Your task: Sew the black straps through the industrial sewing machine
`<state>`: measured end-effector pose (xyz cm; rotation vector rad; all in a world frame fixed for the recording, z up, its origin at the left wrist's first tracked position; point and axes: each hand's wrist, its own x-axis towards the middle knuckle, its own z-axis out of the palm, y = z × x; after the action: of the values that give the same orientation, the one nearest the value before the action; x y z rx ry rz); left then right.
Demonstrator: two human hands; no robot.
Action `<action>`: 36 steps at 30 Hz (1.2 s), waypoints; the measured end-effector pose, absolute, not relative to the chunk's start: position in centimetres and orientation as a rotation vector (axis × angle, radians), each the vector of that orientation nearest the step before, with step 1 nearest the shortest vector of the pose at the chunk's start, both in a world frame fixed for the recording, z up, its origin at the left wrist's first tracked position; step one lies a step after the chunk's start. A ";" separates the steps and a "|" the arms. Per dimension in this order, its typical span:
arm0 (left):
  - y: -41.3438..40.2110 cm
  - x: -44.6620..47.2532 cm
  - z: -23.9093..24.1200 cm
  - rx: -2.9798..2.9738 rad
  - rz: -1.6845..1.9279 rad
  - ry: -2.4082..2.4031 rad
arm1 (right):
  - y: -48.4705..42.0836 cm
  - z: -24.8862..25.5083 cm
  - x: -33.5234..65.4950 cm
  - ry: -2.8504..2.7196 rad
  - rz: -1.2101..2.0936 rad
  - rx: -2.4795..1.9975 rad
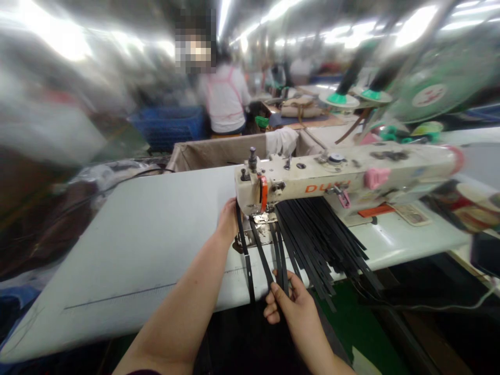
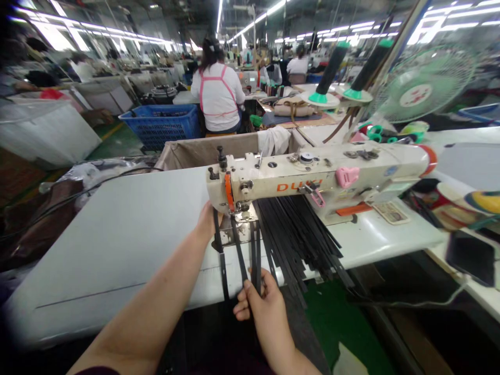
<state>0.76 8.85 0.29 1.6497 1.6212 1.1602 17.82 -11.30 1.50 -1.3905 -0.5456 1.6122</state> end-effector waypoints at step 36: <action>-0.3 0.6 -1.5 2.409 0.940 1.547 | -13.8 1.1 21.5 -0.715 1.637 -1.352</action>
<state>0.63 -0.26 -1.53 2.4088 1.5469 0.9405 21.46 -13.78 1.07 -1.3522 -0.7147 1.6367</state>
